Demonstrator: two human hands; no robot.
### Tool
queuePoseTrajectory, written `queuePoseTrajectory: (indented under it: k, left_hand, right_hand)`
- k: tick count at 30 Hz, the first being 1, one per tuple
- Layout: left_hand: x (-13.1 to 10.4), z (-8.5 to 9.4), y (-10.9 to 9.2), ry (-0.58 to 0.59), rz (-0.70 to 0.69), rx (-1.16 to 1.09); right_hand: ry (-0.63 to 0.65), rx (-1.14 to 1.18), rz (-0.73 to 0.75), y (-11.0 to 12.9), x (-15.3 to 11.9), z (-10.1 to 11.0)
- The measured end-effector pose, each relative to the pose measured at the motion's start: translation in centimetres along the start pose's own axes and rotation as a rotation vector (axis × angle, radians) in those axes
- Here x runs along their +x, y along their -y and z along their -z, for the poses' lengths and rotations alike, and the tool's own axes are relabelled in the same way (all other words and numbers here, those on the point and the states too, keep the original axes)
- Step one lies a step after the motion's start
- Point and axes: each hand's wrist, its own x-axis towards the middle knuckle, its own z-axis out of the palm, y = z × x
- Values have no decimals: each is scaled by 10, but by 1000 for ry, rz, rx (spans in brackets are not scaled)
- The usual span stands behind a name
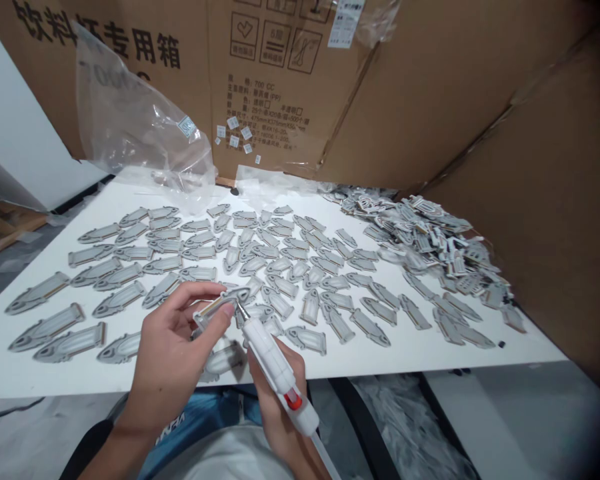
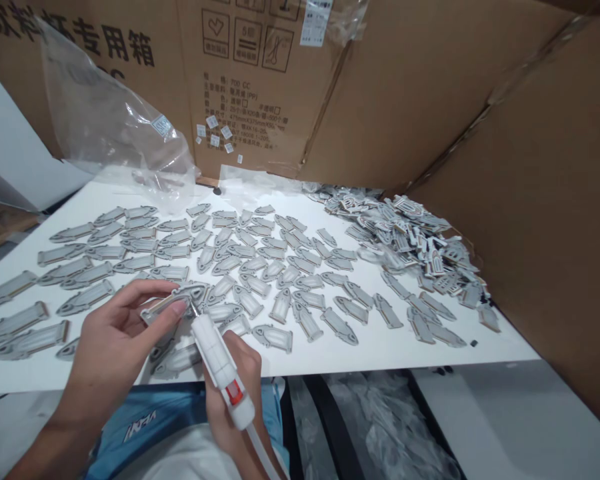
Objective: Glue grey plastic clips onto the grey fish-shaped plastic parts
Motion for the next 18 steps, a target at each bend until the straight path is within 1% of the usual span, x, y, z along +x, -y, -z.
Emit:
queuePoseTrajectory:
  k: [9, 15, 18]
  left_hand:
    - [-1, 1, 2, 34, 2, -16]
    - [-1, 0, 1, 24, -19, -39]
    - [-2, 1, 1, 20, -17, -40]
  right_hand:
    - [6, 1, 0, 2, 1, 0]
    - [11, -4, -23, -7, -3, -1]
    - [9, -3, -8, -4, -2, 0]
